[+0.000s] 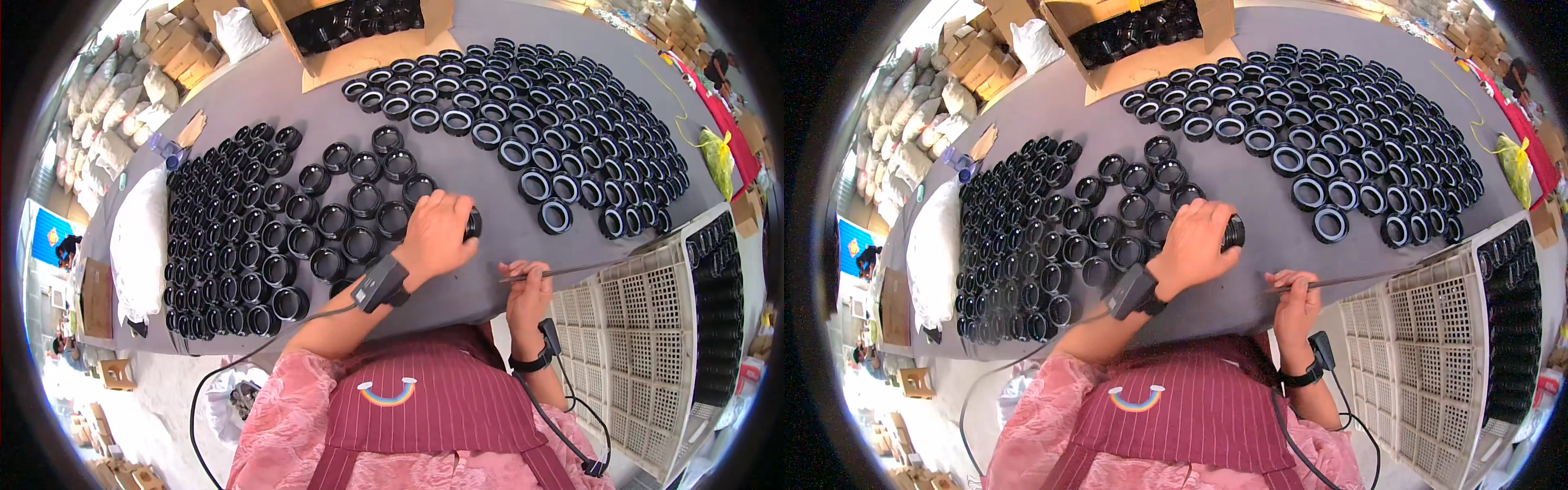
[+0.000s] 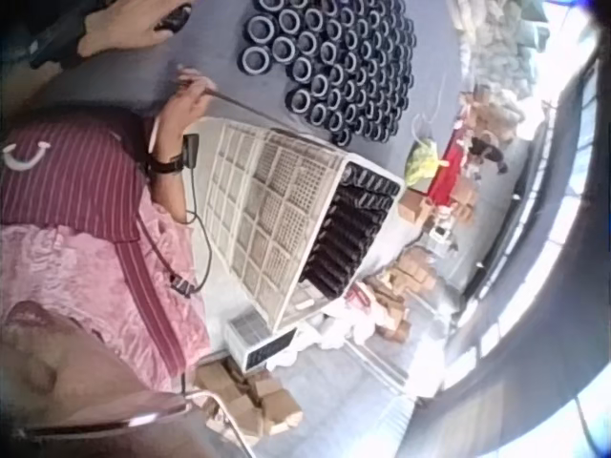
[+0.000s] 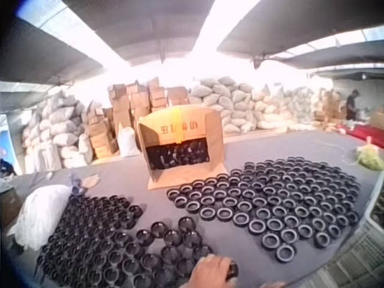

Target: The recorder uses a hand-held deburring tool to scrape excess material from the inner edges of black plastic rings at a manufacturing workstation.

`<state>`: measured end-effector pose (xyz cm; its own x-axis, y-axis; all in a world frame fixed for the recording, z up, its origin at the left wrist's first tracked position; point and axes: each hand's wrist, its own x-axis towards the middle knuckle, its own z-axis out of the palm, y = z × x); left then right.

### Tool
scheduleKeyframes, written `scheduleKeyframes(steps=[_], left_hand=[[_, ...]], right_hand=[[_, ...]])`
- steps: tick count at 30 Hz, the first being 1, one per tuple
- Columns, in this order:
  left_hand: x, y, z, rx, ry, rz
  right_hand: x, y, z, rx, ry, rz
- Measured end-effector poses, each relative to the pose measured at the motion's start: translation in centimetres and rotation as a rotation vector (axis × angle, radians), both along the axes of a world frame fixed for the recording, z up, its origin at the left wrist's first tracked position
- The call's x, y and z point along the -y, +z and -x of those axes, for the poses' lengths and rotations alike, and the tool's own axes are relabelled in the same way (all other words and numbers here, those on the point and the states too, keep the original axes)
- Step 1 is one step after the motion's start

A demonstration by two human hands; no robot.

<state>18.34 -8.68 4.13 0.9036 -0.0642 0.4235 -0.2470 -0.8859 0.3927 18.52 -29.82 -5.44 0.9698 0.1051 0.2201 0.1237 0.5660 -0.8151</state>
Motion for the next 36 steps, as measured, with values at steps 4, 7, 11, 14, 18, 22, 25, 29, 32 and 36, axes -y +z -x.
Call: scheduleKeyframes(steps=[4, 7, 11, 14, 18, 22, 25, 29, 32, 36], left_hand=[[-1.5, -2.4, -2.2, -0.072, 0.052, -0.285], [-1.9, -1.3, -2.4, -0.227, 0.111, -0.43], [-2.5, -0.4, -3.1, -0.208, 0.143, -0.432], [-3.6, 0.1, -5.0, -0.116, 0.123, -0.238], [-8.1, -0.4, -9.1, 0.095, 0.235, 0.012], [-15.6, -1.9, -13.3, 0.111, 0.476, 0.042], [-21.4, -2.6, -15.6, 0.076, 0.569, 0.021], [-25.9, -2.2, -18.5, -0.125, 0.711, -0.056], [-26.7, -1.9, -19.9, -0.152, 0.688, -0.116], [-26.6, -1.6, -21.3, -0.26, 0.708, -0.188]], right_hand=[[0.2, -0.1, 0.2, 0.085, 0.021, 0.069], [-0.2, -0.2, 0.2, 0.096, 0.007, 0.072], [-0.4, 0.0, 0.2, 0.071, 0.011, 0.068], [0.1, -0.3, 0.1, 0.089, 0.013, 0.063], [0.2, 0.0, 0.4, 0.095, 0.034, 0.08], [0.4, -0.4, 0.5, 0.095, 0.046, 0.121], [0.1, 0.6, 0.6, 0.088, 0.036, 0.176], [-0.2, 0.7, 0.7, 0.081, 0.029, 0.229], [-0.2, 0.5, 0.7, 0.069, 0.017, 0.258], [-0.3, 0.9, 0.8, 0.03, 0.014, 0.322]])
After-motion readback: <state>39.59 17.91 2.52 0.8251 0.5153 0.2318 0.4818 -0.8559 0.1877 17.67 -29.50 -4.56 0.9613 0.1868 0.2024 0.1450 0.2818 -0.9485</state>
